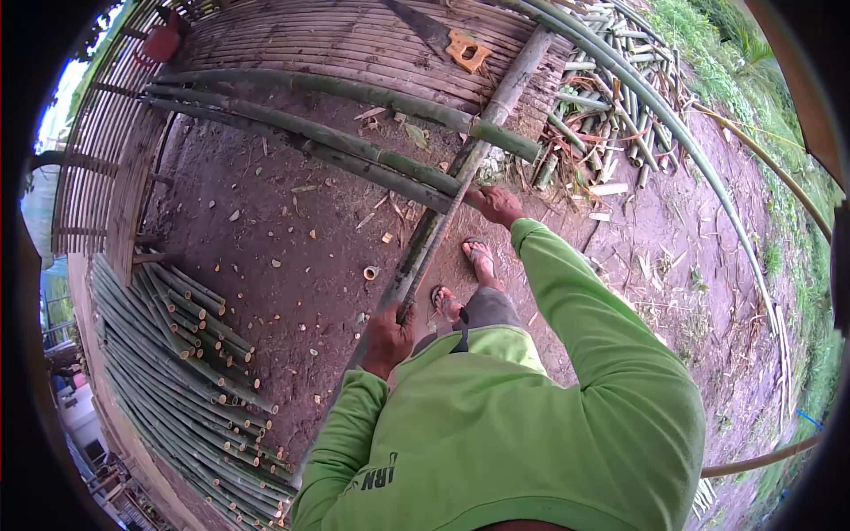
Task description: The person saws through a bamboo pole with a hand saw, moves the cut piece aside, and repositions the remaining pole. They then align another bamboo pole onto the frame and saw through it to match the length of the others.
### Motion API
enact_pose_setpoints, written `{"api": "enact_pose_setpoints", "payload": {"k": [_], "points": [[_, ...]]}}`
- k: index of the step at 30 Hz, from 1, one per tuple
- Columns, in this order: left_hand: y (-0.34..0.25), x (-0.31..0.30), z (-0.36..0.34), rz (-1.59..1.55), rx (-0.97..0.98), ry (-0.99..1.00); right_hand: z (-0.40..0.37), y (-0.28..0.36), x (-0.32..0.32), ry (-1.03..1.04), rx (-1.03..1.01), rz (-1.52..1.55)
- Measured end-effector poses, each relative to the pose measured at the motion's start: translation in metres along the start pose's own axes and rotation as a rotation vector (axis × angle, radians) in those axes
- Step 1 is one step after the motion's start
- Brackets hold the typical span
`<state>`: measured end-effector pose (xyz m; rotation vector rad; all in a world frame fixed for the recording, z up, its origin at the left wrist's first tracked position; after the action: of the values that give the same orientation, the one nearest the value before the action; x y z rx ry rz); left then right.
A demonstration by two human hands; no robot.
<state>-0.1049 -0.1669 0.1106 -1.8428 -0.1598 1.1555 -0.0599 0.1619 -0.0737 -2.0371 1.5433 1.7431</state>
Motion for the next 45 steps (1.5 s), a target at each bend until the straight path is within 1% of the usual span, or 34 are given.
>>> {"api": "enact_pose_setpoints", "payload": {"k": [1, 4, 7, 11, 14, 15, 16, 17, 18, 21, 22, 23, 24, 26, 27, 28, 30, 31, 32, 34, 35, 38, 39, 41, 44, 45], "points": [[0.003, 0.002, 0.0, 0.002, 0.022, -0.002, -0.001, 0.002, 0.001, -0.002, 0.021, -0.029], [0.01, 0.007, 0.003, -0.039, 0.006, 0.037, -0.004, 0.007, -0.003, 0.011, 0.081, -0.098], [0.013, 0.006, 0.005, 0.006, 0.044, 0.026, -0.004, 0.009, -0.005, -0.014, 0.09, -0.153], [0.016, 0.01, 0.015, -0.013, 0.026, 0.06, -0.005, 0.013, -0.007, -0.07, 0.102, -0.206], [0.018, 0.027, 0.028, 0.002, 0.003, 0.095, -0.005, 0.014, -0.005, -0.058, 0.064, -0.188], [0.017, 0.029, 0.028, 0.011, 0.01, 0.088, -0.003, 0.019, -0.007, -0.073, -0.003, -0.202], [0.017, 0.031, 0.033, 0.02, 0.023, 0.071, 0.001, 0.017, -0.013, -0.082, 0.022, -0.195], [0.032, 0.032, 0.024, 0.038, 0.004, 0.103, -0.002, 0.016, -0.011, -0.079, 0.052, -0.181], [0.035, 0.023, 0.013, 0.019, -0.013, 0.096, -0.009, 0.021, -0.015, -0.075, 0.084, -0.167], [0.027, 0.004, 0.005, 0.003, -0.063, 0.086, -0.009, 0.019, -0.014, -0.051, 0.137, -0.155], [0.029, 0.017, 0.017, -0.004, -0.068, 0.099, -0.008, 0.019, -0.016, -0.04, 0.151, -0.161], [0.033, 0.035, 0.036, -0.011, -0.075, 0.11, -0.012, 0.023, -0.019, -0.054, 0.119, -0.143], [0.035, 0.045, 0.044, -0.019, -0.082, 0.122, -0.015, 0.016, -0.014, -0.02, 0.1, -0.158], [0.023, 0.041, 0.046, -0.004, -0.064, 0.121, -0.004, -0.008, -0.009, 0.026, 0.047, -0.191], [0.012, 0.037, 0.038, -0.012, -0.058, 0.139, -0.012, -0.02, -0.005, 0.062, 0.089, -0.2], [0.001, 0.036, 0.032, -0.023, -0.049, 0.157, -0.027, -0.018, -0.013, 0.079, 0.095, -0.22], [-0.013, 0.039, 0.02, -0.051, 0.027, 0.141, -0.064, -0.015, -0.029, 0.115, 0.106, -0.263], [-0.018, 0.042, 0.015, -0.084, 0.058, 0.128, -0.067, -0.024, -0.024, 0.076, 0.07, -0.281], [-0.024, 0.043, 0.011, -0.114, 0.092, 0.119, -0.068, -0.031, -0.016, 0.091, 0.082, -0.284], [-0.039, 0.041, 0.011, -0.122, 0.065, 0.138, -0.062, -0.034, -0.012, 0.111, 0.104, -0.289], [-0.046, 0.039, 0.01, -0.126, 0.049, 0.147, -0.062, -0.033, -0.011, 0.134, 0.147, -0.31], [-0.04, 0.029, -0.009, -0.039, -0.016, 0.214, -0.066, -0.025, -0.018, 0.146, 0.221, -0.321], [-0.041, 0.024, -0.014, -0.029, -0.001, 0.214, -0.068, -0.022, -0.019, 0.167, 0.227, -0.319], [-0.044, 0.018, -0.023, -0.009, 0.021, 0.218, -0.065, -0.029, -0.013, 0.131, 0.245, -0.309], [-0.044, 0.044, -0.007, -0.021, 0.106, 0.212, -0.067, -0.027, -0.011, 0.083, 0.248, -0.311], [-0.04, 0.069, 0.012, 0.04, 0.135, 0.167, -0.067, -0.027, -0.006, 0.087, 0.251, -0.317]]}}
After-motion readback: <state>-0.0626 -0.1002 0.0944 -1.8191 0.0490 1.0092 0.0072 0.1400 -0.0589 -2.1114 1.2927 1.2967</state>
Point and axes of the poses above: each hand's wrist, its own z-axis towards the middle knuckle, its own x-axis out of the palm, y = z × x, the point moved 6 cm from there along z, towards the middle knuckle, and after that the axes turned 8 degrees about -y, right-handed, at the moved point
